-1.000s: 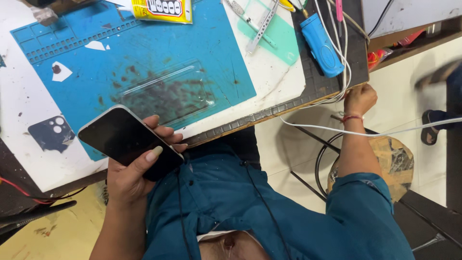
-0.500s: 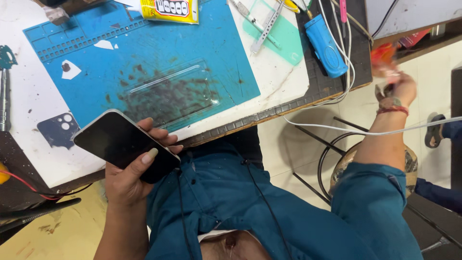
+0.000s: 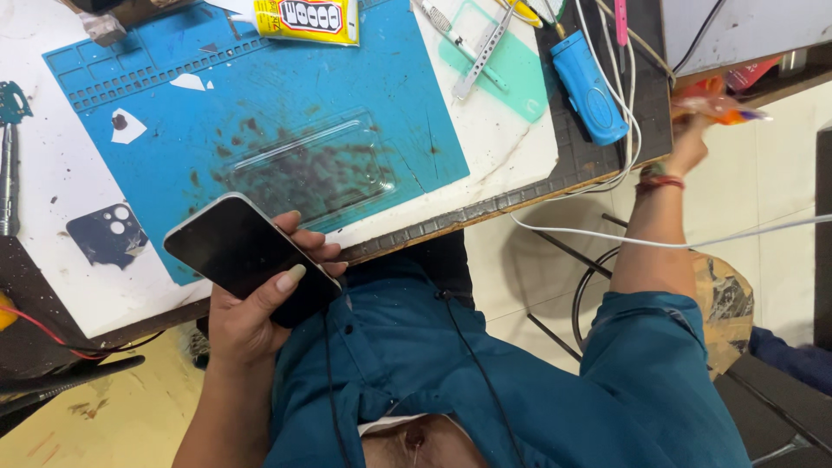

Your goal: The person secures a smartphone with multiple rubber bands, then uses a blue electric screwdriver to remove screws from the back casing. After opening the device, they use a hot air gun and tweezers to work on the internal circuit board.

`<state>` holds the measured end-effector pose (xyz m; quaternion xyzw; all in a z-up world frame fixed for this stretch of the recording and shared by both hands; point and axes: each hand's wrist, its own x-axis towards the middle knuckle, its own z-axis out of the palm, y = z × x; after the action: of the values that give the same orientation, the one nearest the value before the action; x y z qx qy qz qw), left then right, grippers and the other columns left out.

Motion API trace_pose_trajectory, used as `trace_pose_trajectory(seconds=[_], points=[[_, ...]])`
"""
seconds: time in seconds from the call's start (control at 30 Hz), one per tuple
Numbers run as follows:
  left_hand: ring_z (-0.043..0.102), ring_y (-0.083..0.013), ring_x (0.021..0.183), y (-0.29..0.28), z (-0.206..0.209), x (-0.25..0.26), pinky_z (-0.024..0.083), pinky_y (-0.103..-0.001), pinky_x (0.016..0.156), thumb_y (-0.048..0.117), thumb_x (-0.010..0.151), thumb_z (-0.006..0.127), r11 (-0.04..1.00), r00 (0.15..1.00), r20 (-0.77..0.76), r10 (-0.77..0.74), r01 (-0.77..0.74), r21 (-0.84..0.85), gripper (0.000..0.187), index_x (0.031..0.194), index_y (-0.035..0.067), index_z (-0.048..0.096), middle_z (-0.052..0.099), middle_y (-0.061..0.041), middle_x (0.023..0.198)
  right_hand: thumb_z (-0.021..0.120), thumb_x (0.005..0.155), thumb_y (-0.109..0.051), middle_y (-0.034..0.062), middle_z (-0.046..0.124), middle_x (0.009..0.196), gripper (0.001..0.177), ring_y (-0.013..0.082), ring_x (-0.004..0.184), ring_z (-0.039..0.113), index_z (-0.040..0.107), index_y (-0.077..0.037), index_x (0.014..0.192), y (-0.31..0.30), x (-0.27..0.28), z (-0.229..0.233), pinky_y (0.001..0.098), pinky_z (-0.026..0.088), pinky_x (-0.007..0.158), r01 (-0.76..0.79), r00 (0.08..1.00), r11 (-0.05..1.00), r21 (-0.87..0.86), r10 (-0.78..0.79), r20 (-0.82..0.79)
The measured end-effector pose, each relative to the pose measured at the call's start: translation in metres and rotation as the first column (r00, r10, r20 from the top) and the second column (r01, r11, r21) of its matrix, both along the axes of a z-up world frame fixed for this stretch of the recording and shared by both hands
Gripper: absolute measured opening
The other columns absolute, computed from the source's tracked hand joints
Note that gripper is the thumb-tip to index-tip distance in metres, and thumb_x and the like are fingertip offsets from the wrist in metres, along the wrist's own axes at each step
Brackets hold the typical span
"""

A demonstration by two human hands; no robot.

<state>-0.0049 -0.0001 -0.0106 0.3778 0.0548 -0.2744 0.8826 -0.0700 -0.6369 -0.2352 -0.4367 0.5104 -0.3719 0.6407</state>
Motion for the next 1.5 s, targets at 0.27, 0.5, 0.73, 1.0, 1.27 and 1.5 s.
trace_pose_trajectory(seconds=[0.27,0.5,0.73,1.0,1.27,1.5], points=[[0.064,-0.0397,0.127,-0.005,-0.001,0.004,0.056,-0.059,0.106,-0.008,0.097,0.060,1.000,1.000,-0.011,-0.010,0.010,0.008,0.055,0.150,-0.007,0.046,0.064,-0.024,0.132,0.075,0.094,-0.040,0.0129,0.076,0.096,0.042,0.0190,0.084,0.071,0.075,0.002,0.101,0.004,0.018,-0.006,0.0295,0.056,0.073,-0.554,0.632,0.747,-0.367,0.091,-0.769],[0.064,-0.0405,0.128,-0.003,0.002,0.005,0.054,-0.059,0.107,-0.009,0.097,0.060,1.000,1.000,0.000,-0.020,0.020,-0.013,0.055,0.151,-0.007,0.046,0.065,-0.024,0.132,0.063,0.089,-0.019,0.0134,0.075,0.079,0.024,0.0254,0.064,0.074,0.072,0.003,0.086,-0.019,0.018,0.016,0.0413,0.060,0.054,0.159,0.987,0.951,-0.266,-0.163,0.009],[0.063,-0.0400,0.129,0.004,-0.001,0.005,0.055,-0.060,0.108,-0.009,0.097,0.059,1.000,1.000,-0.013,-0.008,0.008,-0.008,0.056,0.151,-0.006,0.046,0.064,-0.024,0.133,0.067,0.090,-0.023,0.0077,0.063,0.077,0.026,0.0168,0.057,0.051,0.074,0.001,0.091,-0.005,-0.051,0.039,0.0291,0.034,0.047,0.178,0.980,0.975,-0.134,-0.164,0.109],[0.064,-0.0396,0.129,-0.003,0.005,0.005,0.056,-0.059,0.107,-0.008,0.099,0.059,1.000,0.999,0.029,-0.026,0.027,-0.004,0.053,0.150,-0.007,0.046,0.065,-0.025,0.133,0.075,0.097,-0.025,0.0049,0.076,0.096,0.025,0.0126,0.079,0.066,0.079,-0.002,0.108,0.008,0.002,0.019,0.0285,0.043,0.063,-0.753,0.618,0.560,-0.345,0.421,-0.664],[0.064,-0.0396,0.128,-0.011,0.005,0.009,0.055,-0.059,0.107,-0.007,0.098,0.060,0.999,0.999,0.006,-0.032,0.032,0.021,0.054,0.150,-0.007,0.046,0.064,-0.025,0.133,0.070,0.101,-0.036,0.0087,0.077,0.092,0.033,0.0168,0.078,0.068,0.080,-0.005,0.103,0.025,0.039,-0.010,0.0354,0.045,0.066,-0.763,0.507,0.571,-0.302,0.238,-0.829],[0.064,-0.0410,0.127,-0.006,0.011,0.009,0.054,-0.060,0.107,-0.008,0.096,0.060,1.000,1.000,0.004,0.000,0.000,0.001,0.056,0.151,-0.007,0.046,0.065,-0.025,0.132,0.065,0.104,-0.046,0.0121,0.077,0.090,0.043,0.0205,0.078,0.070,0.080,-0.007,0.098,0.018,0.024,0.010,0.0414,0.047,0.068,-0.503,0.390,0.843,-0.192,0.023,-0.920]])
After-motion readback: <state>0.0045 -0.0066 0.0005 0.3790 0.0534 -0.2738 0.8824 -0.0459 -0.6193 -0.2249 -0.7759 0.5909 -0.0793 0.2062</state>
